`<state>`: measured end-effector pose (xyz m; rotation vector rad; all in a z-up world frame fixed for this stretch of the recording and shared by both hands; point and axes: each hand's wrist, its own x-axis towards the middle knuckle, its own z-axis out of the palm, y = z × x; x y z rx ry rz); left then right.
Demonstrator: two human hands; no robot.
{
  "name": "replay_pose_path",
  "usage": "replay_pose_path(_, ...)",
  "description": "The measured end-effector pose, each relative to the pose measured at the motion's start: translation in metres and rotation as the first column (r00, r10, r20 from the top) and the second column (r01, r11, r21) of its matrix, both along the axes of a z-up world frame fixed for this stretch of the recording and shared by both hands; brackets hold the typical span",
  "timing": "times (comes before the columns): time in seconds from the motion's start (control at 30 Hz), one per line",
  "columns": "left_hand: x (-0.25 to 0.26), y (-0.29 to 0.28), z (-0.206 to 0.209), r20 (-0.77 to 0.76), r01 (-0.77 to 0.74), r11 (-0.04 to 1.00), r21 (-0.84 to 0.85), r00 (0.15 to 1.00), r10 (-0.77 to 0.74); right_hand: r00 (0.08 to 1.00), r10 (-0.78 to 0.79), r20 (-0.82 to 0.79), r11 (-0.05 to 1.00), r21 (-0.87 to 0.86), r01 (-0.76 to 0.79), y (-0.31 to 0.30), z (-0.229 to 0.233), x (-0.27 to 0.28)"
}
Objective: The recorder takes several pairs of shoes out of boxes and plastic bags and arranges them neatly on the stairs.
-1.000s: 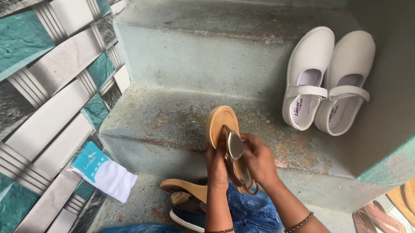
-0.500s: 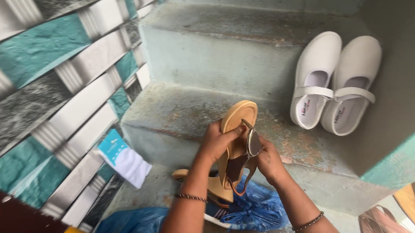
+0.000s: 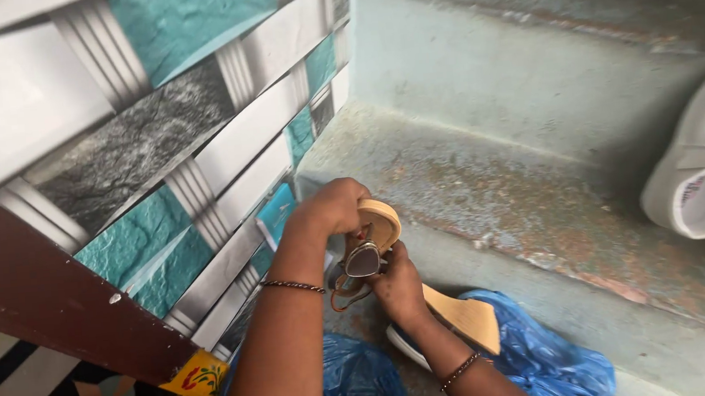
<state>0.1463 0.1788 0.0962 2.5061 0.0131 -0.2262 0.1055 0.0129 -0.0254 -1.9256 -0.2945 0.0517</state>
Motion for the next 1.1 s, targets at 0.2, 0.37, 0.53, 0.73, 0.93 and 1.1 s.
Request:
replay_pose_path(0.2, 0.014, -0.005, -0.012, -0.059, 0.01, 0.992, 0.124, 0.998, -0.002, 0.993, -0.096, -0.064, 0.975, -0.207, 0.081, -0.006, -0.025, -0.007)
replay_pose_path(0.37, 0.024, -0.015, -0.005, -0.073, 0.056, 0.99, 0.129, 0.996, -0.047, 0.981, 0.048, 0.186, 0.93, -0.366, 0.024, -0.065, -0.008, -0.032)
replay_pose_path(0.53, 0.033, -0.014, -0.007, -0.072, 0.13, 0.987, 0.09, 0.99, -0.124, 0.802, 0.217, 0.556, 0.739, -0.63, 0.237, -0.122, -0.007, -0.028)
replay_pose_path(0.73, 0.021, -0.029, 0.017, -0.055, 0.14, 0.99, 0.033, 0.989, -0.138, 0.974, 0.204, 0.093, 0.468, -0.884, -0.014, -0.145, 0.007, -0.025)
replay_pose_path(0.93, 0.032, -0.053, 0.015, 0.076, 0.265, 0.964, -0.024, 0.962, -0.263, 0.996, -0.069, -0.06, 0.459, -0.888, -0.022, -0.179, 0.032, -0.027)
replay_pose_path(1.1, 0.028, -0.098, 0.019, 0.09, 0.396, 0.914, 0.085, 0.911, -0.403, 0.984, -0.165, -0.07, 0.513, -0.858, 0.025, -0.214, 0.03, -0.032)
